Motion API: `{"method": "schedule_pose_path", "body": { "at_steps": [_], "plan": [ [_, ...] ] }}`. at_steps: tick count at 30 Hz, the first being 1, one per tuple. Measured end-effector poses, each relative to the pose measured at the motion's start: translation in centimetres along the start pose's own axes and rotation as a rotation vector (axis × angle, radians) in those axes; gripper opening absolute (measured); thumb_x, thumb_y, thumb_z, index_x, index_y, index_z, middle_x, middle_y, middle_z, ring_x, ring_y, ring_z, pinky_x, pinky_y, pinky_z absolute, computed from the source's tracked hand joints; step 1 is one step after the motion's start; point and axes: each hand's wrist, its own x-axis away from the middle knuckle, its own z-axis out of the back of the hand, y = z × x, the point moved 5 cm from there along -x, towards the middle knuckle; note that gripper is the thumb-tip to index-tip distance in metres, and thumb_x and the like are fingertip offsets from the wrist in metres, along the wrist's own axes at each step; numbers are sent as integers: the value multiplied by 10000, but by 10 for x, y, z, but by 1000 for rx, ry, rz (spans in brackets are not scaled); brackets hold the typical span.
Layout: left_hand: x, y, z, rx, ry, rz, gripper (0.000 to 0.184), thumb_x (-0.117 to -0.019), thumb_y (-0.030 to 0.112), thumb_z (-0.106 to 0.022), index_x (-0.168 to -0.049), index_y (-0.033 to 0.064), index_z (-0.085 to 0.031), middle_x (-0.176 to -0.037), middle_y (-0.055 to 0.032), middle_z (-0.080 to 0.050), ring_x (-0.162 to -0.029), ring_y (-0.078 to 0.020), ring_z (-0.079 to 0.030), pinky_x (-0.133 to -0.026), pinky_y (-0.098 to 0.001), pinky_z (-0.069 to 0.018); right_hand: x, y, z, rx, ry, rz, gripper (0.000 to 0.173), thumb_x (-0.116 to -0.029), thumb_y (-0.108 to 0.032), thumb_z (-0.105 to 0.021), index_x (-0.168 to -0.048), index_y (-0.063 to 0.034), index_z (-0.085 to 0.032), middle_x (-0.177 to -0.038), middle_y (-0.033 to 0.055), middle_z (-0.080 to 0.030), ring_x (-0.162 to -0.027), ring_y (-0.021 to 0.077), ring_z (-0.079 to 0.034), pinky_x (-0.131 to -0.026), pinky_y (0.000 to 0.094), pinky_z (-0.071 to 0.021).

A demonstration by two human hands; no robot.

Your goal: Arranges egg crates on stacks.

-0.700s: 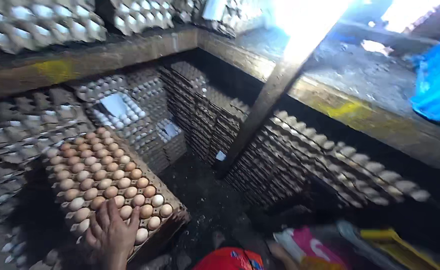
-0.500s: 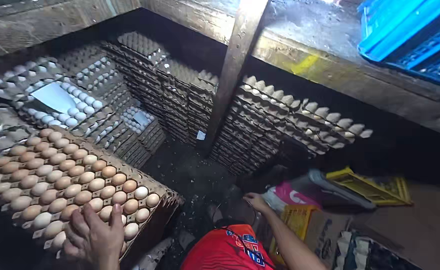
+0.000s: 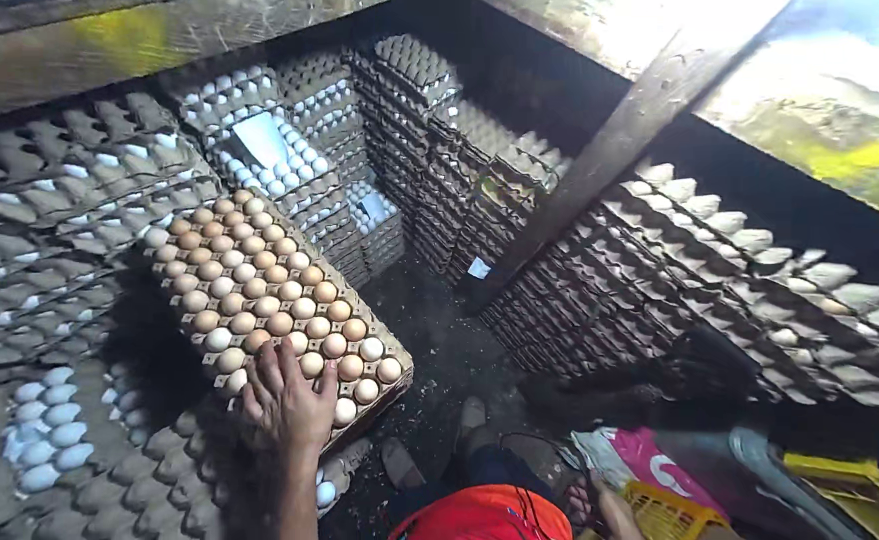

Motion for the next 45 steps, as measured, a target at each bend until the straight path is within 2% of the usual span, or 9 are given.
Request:
{"method": "schedule_pose_path", "body": {
  "at_steps": [4, 11, 15, 19, 26, 31, 36, 41, 45],
  "plan": [
    [-1, 2, 0, -30, -24, 19, 895, -900, 770, -411, -1611, 232, -335, -1677, -74, -296, -1556, -328, -232, -1235, -621, -132, -50, -67, 4, 262, 21, 154, 489, -1075, -428, -512, -1268, 1, -644, -1065, 188, -720, -885, 298, -708, -790, 511, -584],
    [-4, 7, 1, 0, -87, 53, 941, -872, 800, -455, -1614, 234, -331, -1676, -62, -303, -1562, -313, -222, -1224, -646, -139, -111, -267, -48, 636, -70, 525, 350, -1036, -334, -612, -1196, -42, -720, -1156, 191, -718, -1074, 322, -693, -972, 567, -537],
    [-9, 5, 6, 38, -195, 78, 1004, -848, 824, -480, -1622, 208, -305, -1686, -80, -272, -1563, -358, -191, -1199, -694, -138, -94, -371, -132, 751, -258, 700, 338, -1034, -335, -588, -1199, -67, -711, -1083, 137, -732, -953, 252, -716, -885, 497, -588],
    [-21, 8, 17, 52, -267, 108, 1120, -799, 847, -515, -1653, 190, -209, -1718, -95, -163, -1569, -429, -95, -1196, -727, -106, -38, -466, -239, 977, -499, 884, 424, -998, -411, -625, -1250, -76, -688, -1129, 119, -727, -1028, 217, -707, -958, 462, -572],
    [-138, 72, 43, 145, -328, -60, 949, -877, 743, -552, -1621, 202, -318, -1697, -139, -208, -1551, -406, -202, -1210, -659, -239, 37, -669, -402, 1023, -281, 1293, 539, -939, -498, -693, -1334, -133, -659, -1174, 156, -727, -1052, 383, -704, -888, 700, -534],
    [-263, 139, -26, 238, -496, -359, 856, -892, 745, -511, -1529, 172, -492, -1660, -179, -293, -1503, -420, -320, -1153, -660, -332, 16, -794, -494, 1096, 135, 1267, 895, -785, -465, -815, -1513, -82, -466, -1457, 306, -502, -1314, 563, -476, -964, 773, -424],
    [-365, 185, -112, 279, -854, -483, 789, -935, 726, -498, -1550, 234, -458, -1688, -84, -263, -1515, -308, -336, -1168, -565, -377, -58, -828, -544, 1342, 399, 1124, 1223, -710, -397, -856, -1640, -69, -131, -1568, 358, -313, -1409, 594, -337, -992, 796, -373],
    [-441, 241, -191, 281, -1139, -500, 747, -978, 650, -520, -1538, 160, -457, -1645, -125, -337, -1484, -303, -388, -1182, -541, -370, -61, -841, -547, 1445, 427, 1152, 1055, -776, -383, -805, -1623, -104, -243, -1517, 276, -453, -1382, 548, -413, -948, 781, -414],
    [-478, 289, -229, 184, -1138, -622, 744, -985, 637, -524, -1546, 154, -451, -1659, -121, -314, -1479, -304, -395, -1169, -551, -378, -16, -889, -528, 1393, 391, 1134, 983, -727, -441, -834, -1571, -170, -409, -1495, 220, -512, -1371, 531, -436, -943, 797, -401]
  ]
}}
